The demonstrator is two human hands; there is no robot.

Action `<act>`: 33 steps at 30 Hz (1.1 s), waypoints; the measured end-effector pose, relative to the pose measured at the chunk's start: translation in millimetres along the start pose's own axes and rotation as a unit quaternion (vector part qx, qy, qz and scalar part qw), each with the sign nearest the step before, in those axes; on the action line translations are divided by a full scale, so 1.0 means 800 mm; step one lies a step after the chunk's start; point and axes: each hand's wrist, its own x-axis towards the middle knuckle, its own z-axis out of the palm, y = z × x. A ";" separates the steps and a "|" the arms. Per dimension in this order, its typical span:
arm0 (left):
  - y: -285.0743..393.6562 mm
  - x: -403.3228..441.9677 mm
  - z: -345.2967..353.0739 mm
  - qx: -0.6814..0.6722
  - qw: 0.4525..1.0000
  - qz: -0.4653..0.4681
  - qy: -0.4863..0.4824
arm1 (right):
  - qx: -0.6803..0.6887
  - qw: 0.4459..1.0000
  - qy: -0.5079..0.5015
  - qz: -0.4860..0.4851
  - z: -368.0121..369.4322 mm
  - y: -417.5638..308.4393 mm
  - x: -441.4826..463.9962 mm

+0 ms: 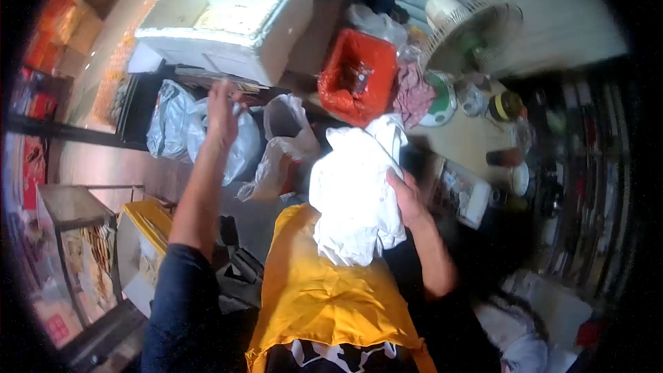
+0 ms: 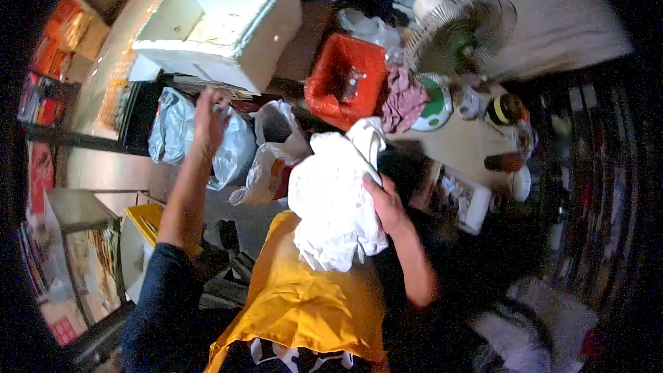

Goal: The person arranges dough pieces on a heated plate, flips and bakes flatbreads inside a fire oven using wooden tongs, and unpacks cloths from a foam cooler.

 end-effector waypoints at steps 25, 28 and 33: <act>-0.203 -0.346 0.121 0.112 0.851 -0.299 -0.418 | -0.117 0.977 0.138 -0.117 -0.138 0.180 -0.080; -0.231 -0.378 0.135 0.165 0.883 -0.313 -0.309 | -0.073 0.995 -0.074 -0.008 -0.179 0.148 -0.138; -0.265 -0.429 0.156 0.227 0.862 -0.250 -0.379 | -0.077 0.992 0.094 -0.036 -0.226 0.244 -0.169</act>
